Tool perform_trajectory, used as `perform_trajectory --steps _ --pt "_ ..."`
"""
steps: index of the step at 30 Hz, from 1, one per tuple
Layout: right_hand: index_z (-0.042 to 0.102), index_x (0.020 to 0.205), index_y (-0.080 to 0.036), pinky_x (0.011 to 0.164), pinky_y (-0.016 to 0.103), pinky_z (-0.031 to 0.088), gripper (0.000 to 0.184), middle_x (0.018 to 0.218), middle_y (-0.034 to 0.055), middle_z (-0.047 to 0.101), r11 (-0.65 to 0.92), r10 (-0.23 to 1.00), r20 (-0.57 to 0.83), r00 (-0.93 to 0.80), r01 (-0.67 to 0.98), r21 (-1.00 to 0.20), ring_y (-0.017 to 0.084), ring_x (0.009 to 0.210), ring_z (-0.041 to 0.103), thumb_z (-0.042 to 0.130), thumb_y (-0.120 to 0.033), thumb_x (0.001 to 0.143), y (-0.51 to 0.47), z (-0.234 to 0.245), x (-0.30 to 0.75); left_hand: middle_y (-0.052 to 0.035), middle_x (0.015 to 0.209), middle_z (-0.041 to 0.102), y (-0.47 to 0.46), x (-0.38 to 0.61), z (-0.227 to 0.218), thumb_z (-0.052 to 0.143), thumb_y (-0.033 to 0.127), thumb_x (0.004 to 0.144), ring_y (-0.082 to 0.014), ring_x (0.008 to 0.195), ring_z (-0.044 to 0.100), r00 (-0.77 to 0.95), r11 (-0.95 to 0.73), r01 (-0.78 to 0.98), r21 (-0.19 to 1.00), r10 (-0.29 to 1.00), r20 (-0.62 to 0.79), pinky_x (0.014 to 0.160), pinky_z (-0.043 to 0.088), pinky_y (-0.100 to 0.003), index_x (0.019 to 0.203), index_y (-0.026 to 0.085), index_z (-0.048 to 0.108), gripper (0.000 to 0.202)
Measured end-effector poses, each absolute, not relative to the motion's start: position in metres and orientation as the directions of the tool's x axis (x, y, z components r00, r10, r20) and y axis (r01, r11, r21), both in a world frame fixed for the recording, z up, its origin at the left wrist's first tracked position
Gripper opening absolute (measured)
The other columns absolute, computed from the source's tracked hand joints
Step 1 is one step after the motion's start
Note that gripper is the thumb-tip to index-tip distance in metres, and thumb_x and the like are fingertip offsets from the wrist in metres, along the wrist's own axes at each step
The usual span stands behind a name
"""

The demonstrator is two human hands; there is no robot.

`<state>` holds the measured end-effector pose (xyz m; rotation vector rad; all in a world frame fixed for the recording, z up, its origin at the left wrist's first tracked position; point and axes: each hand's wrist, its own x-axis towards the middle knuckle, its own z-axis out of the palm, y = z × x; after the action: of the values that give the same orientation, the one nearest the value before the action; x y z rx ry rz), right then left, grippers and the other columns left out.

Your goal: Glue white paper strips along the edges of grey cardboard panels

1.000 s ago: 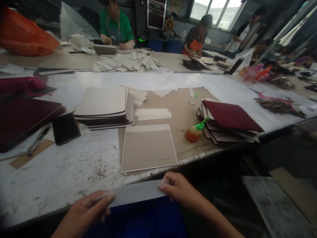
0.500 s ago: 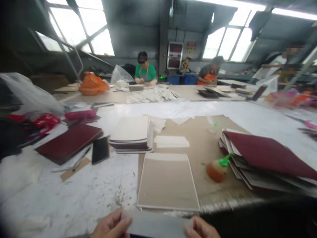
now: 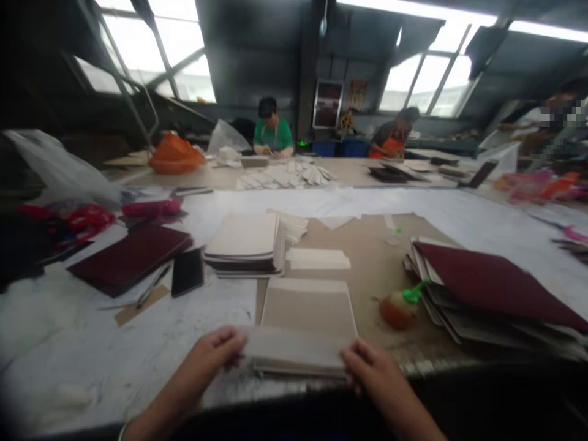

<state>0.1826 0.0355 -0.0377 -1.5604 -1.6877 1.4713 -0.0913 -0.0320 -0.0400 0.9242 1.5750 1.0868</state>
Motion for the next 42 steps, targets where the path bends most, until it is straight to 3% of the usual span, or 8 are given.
perform_trajectory --steps 6,12,20,28,42 --pt "0.051 0.064 -0.018 0.046 0.023 0.033 0.037 0.051 -0.0031 0.051 -0.119 0.941 -0.260 -0.214 0.510 -0.852 0.010 0.044 0.042 0.055 -0.054 0.068 0.049 -0.032 0.179 0.0059 0.052 0.044 -0.012 -0.088 -0.036 0.056 0.048 0.060 -0.0084 0.050 0.038 -0.252 0.349 0.142 0.927 0.918 -0.307 0.050 0.030 -0.021 0.060 0.017 0.052 0.032" --pt "0.053 0.062 -0.019 0.048 0.025 0.033 0.037 0.048 -0.0021 0.050 -0.008 0.969 -0.178 -0.171 0.700 -0.715 0.014 0.046 0.044 0.048 -0.055 0.070 0.051 -0.049 0.187 0.0056 0.051 0.043 -0.006 -0.081 -0.046 0.054 0.042 0.062 -0.0106 0.053 0.040 -0.286 0.322 0.315 0.893 0.929 -0.234 0.054 0.031 -0.023 0.053 0.018 0.046 0.027" --pt "0.054 0.061 -0.021 0.052 0.026 0.034 0.033 0.051 -0.0015 0.052 0.069 0.988 -0.073 -0.133 0.820 -0.568 0.016 0.052 0.049 0.045 -0.050 0.072 0.047 -0.066 0.199 0.0027 0.054 0.048 -0.008 -0.072 -0.062 0.047 0.036 0.068 -0.0149 0.058 0.046 -0.283 0.333 0.513 0.791 0.936 -0.210 0.059 0.032 -0.026 0.055 0.020 0.049 0.021" --pt "0.052 0.063 -0.021 0.055 0.027 0.035 0.032 0.056 0.0003 0.055 0.037 0.983 -0.128 -0.133 0.821 -0.569 0.017 0.055 0.051 0.046 -0.051 0.072 0.051 -0.072 0.199 -0.0005 0.064 0.054 -0.010 -0.070 -0.071 0.047 0.034 0.071 -0.0173 0.068 0.050 -0.313 0.323 0.610 0.724 0.937 -0.154 0.063 0.035 -0.027 0.060 0.020 0.052 0.018" --pt "0.047 0.064 -0.021 0.056 0.027 0.035 0.028 0.057 -0.0017 0.049 0.072 0.967 -0.152 -0.204 0.792 -0.606 0.016 0.056 0.048 0.048 -0.047 0.074 0.047 -0.077 0.204 0.0003 0.062 0.052 -0.015 -0.071 -0.070 0.049 0.033 0.070 -0.0160 0.063 0.050 -0.291 0.318 0.623 0.715 0.942 -0.166 0.061 0.036 -0.027 0.061 0.019 0.052 0.017"
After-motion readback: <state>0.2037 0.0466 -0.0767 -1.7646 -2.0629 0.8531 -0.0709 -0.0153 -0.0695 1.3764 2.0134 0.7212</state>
